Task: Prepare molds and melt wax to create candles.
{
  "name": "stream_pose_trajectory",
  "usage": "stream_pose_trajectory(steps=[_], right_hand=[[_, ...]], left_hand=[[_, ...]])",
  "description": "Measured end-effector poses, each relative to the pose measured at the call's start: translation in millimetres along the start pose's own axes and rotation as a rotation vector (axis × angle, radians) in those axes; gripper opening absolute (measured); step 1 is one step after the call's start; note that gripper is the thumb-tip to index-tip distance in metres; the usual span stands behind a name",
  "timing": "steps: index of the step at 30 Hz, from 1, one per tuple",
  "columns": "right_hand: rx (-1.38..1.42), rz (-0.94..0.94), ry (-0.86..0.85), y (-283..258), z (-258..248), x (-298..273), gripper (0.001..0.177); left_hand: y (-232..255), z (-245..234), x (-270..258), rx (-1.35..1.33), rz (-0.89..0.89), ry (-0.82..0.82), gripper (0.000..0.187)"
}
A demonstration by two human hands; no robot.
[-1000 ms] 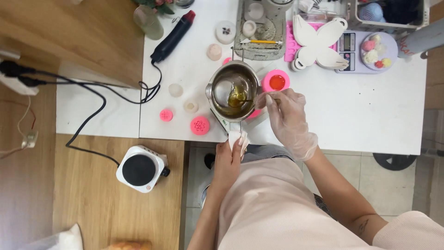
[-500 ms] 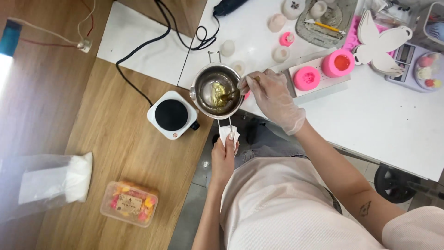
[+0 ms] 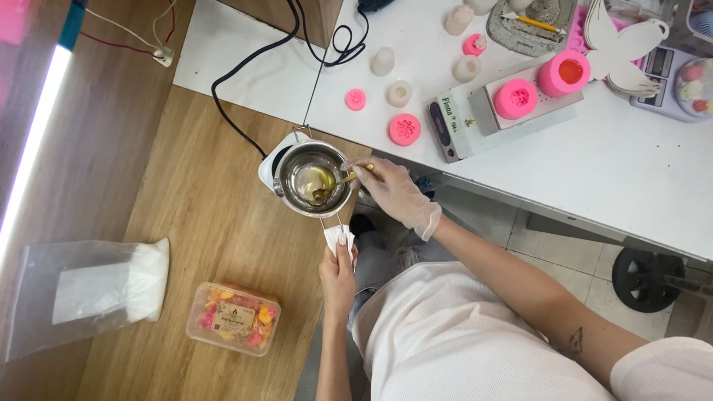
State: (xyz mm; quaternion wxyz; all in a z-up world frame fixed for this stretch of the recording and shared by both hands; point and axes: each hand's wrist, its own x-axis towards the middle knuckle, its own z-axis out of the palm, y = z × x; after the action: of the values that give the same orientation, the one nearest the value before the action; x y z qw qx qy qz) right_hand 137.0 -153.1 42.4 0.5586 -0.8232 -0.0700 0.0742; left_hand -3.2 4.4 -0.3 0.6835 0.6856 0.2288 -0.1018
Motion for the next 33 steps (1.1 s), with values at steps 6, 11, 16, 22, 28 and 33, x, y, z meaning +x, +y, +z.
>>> stream_pose_trajectory(steps=[6, 11, 16, 22, 28, 33], right_hand=[[-0.061, 0.14, -0.043, -11, -32, -4, 0.037], [-0.449, 0.099, 0.112, -15, -107, -21, 0.037], [-1.33, 0.029, 0.327, 12, -189, -32, 0.064], [-1.587, -0.03, 0.12, 58, -232, -10, 0.08], [-1.516, 0.019, -0.02, 57, -242, 24, 0.071], [-1.443, 0.049, -0.204, 17, -255, 38, 0.062]], left_hand=[[-1, -7, 1, -0.087, 0.039, -0.005, 0.035], [9, -15, 4, -0.034, 0.039, -0.009, 0.033], [6, -19, 14, -0.075, 0.001, -0.007, 0.033], [-3, -12, 24, 0.0, 0.072, 0.028, 0.029], [3, 13, 34, 0.001, 0.071, 0.072, 0.032], [19, 46, 34, -0.042, 0.094, 0.169, 0.031]])
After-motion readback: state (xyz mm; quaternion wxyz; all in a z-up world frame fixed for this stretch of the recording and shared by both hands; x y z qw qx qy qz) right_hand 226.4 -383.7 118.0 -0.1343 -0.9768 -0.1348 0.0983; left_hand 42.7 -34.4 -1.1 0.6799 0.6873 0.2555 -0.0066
